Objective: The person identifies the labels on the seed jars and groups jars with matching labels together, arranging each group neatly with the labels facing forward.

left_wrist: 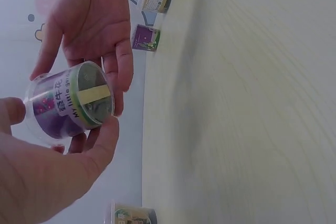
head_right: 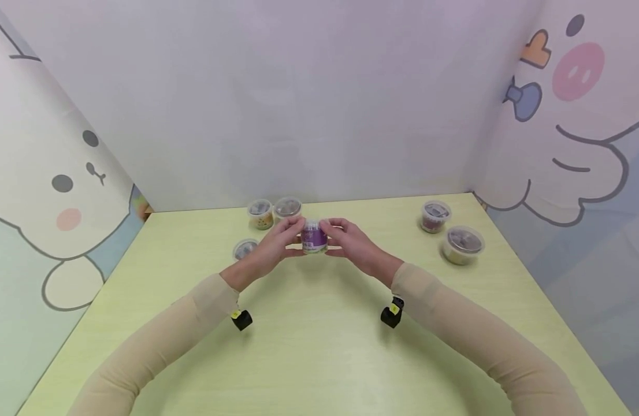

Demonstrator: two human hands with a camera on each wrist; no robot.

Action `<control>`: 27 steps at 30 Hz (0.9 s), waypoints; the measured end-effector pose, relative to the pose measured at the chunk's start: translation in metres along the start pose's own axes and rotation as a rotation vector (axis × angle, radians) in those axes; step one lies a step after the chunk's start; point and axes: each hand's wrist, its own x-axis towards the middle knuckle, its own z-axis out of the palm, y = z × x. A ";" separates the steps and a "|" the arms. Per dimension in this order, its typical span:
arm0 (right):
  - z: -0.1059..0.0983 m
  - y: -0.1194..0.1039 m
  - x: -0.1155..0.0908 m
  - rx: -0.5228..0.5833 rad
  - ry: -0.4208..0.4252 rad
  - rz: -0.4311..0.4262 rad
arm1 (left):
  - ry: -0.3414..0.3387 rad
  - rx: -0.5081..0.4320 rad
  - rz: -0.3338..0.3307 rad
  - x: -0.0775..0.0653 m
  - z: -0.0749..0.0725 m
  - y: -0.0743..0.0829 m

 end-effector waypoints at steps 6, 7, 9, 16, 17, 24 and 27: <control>0.001 -0.001 0.002 -0.025 0.009 -0.017 | 0.043 -0.022 -0.005 0.000 -0.003 -0.003; 0.001 -0.001 0.002 -0.019 0.008 -0.018 | 0.044 -0.025 -0.005 0.001 -0.004 -0.003; 0.002 -0.001 0.003 -0.016 -0.002 -0.025 | 0.038 -0.027 -0.003 0.001 -0.004 -0.004; 0.005 0.003 0.006 -0.016 -0.019 -0.044 | 0.017 -0.009 0.007 0.001 -0.006 -0.007; 0.005 0.003 0.007 -0.018 -0.019 -0.043 | 0.018 -0.008 0.006 0.000 -0.006 -0.007; 0.007 0.003 0.009 -0.024 -0.016 -0.034 | 0.027 0.000 0.008 -0.001 -0.008 -0.008; 0.008 0.003 0.008 -0.026 -0.018 -0.030 | 0.029 0.004 0.010 -0.003 -0.009 -0.008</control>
